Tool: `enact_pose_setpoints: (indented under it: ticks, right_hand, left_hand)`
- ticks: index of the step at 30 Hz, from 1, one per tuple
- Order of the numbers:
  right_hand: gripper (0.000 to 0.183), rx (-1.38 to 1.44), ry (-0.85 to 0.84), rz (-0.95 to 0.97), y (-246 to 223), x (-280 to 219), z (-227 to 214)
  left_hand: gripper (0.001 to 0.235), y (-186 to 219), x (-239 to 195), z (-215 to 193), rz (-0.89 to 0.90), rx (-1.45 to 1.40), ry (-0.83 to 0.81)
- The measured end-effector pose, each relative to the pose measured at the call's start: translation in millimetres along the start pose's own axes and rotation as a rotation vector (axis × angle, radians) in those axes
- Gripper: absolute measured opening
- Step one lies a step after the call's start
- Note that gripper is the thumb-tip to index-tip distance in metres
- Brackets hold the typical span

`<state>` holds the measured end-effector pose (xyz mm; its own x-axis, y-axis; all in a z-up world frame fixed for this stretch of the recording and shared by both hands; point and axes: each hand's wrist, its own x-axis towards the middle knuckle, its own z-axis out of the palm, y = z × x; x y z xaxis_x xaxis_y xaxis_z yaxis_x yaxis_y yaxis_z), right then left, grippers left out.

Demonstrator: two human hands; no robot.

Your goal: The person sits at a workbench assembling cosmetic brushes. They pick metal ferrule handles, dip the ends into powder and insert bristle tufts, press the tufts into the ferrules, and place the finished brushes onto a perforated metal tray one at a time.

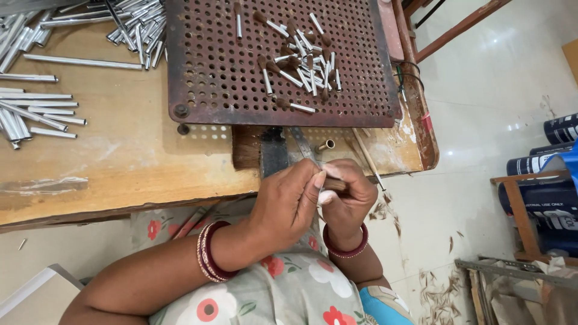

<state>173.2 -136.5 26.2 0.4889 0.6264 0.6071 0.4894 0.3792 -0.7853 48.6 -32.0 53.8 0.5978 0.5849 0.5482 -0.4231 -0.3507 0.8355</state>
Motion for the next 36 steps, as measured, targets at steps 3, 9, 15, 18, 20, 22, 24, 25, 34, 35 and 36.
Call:
enact_pose_setpoints:
  ticks: [3, 9, 15, 18, 20, 22, 24, 25, 34, 35, 36]
  right_hand:
    - [0.034, -0.016, 0.015, -0.028, 19.6, -10.3, -10.1]
    - [0.020, -0.295, 0.155, -0.188, 7.7, -13.1, 25.4]
    - [0.031, -0.074, 0.232, -0.266, 19.7, -11.2, 41.1]
    - [0.040, -0.086, 0.256, -0.268, 23.8, -1.8, 17.3]
    - [0.041, -0.066, 0.271, -0.248, 28.9, -3.2, 5.6]
    - [0.043, -0.051, 0.279, -0.235, 28.1, -3.6, -2.7]
    - [0.041, -0.076, 0.284, -0.256, 23.3, -1.8, -3.1]
    - [0.041, -0.076, 0.285, -0.253, 24.8, -3.2, -4.9]
    - [0.041, -0.066, 0.252, -0.238, 22.1, -6.6, -2.9]
    - [0.041, -0.083, 0.249, -0.240, 20.5, -5.9, -2.1]
    - [0.041, -0.100, 0.247, -0.242, 19.0, -4.9, -1.5]
  left_hand:
    - [0.020, 3.4, -0.3, -6.7, -0.009, 0.061, -0.032]
    - [0.022, -6.4, -15.1, -10.2, -0.018, 0.036, 0.026]
    - [0.023, 6.3, -13.9, -69.3, 0.245, 0.507, -0.043]
    - [0.018, 5.3, 7.4, -142.5, 0.145, 1.011, 0.218]
    - [0.005, 3.7, 15.2, -201.3, -0.068, 1.214, 0.163]
    - [0.011, 5.3, 13.5, -240.0, -0.286, 1.403, 0.110]
    - [0.018, 12.3, 4.9, -262.3, -0.158, 1.486, 0.109]
    - [0.018, 15.2, 2.6, -263.6, -0.160, 1.487, 0.106]
    - [0.004, -2.0, -7.8, -264.1, -0.068, 1.400, -0.003]
    - [0.006, -3.0, -7.6, -261.9, -0.028, 1.413, 0.004]
    - [0.009, -4.1, -7.1, -259.5, 0.013, 1.425, 0.012]
